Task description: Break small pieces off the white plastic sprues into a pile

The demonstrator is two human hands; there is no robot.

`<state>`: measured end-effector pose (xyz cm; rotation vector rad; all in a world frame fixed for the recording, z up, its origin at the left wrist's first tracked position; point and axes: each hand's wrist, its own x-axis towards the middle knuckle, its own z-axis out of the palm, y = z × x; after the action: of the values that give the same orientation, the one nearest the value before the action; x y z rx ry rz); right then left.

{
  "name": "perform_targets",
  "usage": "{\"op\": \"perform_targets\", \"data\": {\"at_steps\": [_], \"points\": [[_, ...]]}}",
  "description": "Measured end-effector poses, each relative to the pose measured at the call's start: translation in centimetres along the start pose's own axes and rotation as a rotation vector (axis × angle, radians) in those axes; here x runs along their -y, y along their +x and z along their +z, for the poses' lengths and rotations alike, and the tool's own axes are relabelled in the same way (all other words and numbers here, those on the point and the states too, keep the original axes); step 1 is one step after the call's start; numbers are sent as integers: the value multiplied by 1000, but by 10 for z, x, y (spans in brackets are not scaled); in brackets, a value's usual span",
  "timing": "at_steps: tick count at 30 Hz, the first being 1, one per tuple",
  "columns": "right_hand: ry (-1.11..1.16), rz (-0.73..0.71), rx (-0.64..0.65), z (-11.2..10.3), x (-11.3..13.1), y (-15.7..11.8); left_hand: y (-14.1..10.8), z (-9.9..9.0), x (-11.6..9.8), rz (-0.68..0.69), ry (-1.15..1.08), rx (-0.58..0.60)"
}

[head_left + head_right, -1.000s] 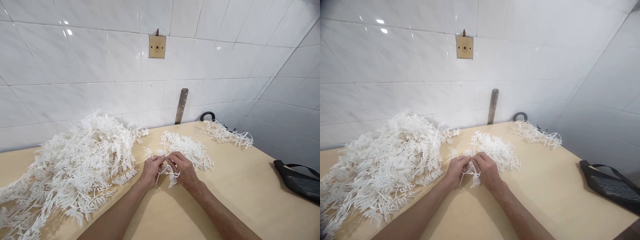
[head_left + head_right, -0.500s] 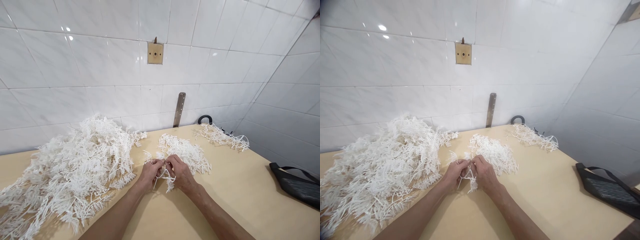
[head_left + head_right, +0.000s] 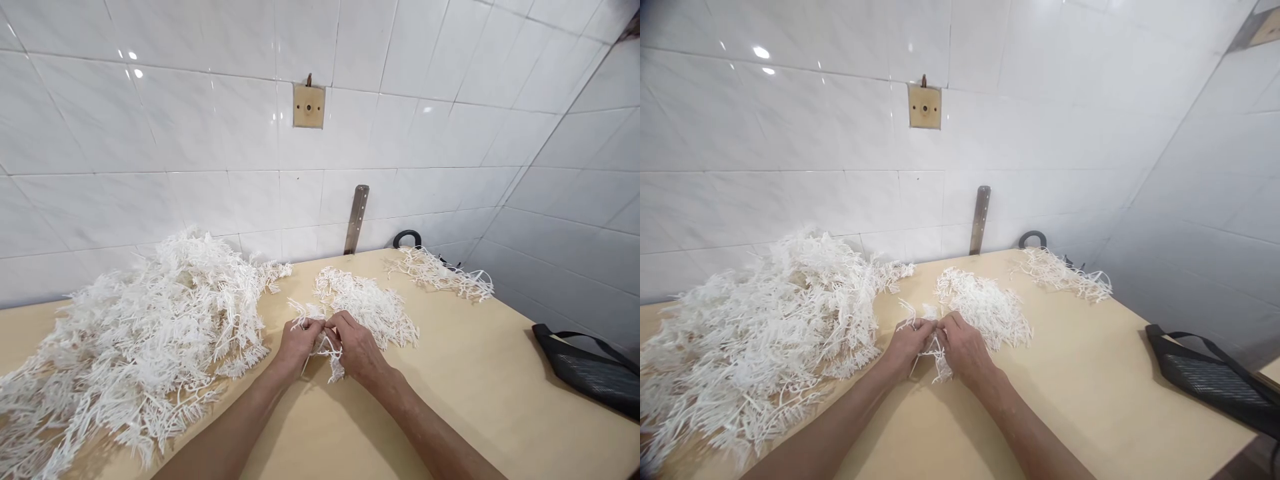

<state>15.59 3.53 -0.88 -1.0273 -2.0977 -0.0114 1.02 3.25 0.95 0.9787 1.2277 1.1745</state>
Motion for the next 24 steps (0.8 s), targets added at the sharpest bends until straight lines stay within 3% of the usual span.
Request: {"op": "perform_targets", "data": {"at_steps": [7,17,21,24], "points": [[9,26,7,4,-1,-2,-2,1,-6,-67,-37,-2],[-106,83,86,13,0,-7,-1,-1,11,302,280,-63],[48,90,136,10,6,-7,7,-5,12,319,279,-107],[167,140,37,7,4,-5,9,-11,6,266,234,-75]]}}
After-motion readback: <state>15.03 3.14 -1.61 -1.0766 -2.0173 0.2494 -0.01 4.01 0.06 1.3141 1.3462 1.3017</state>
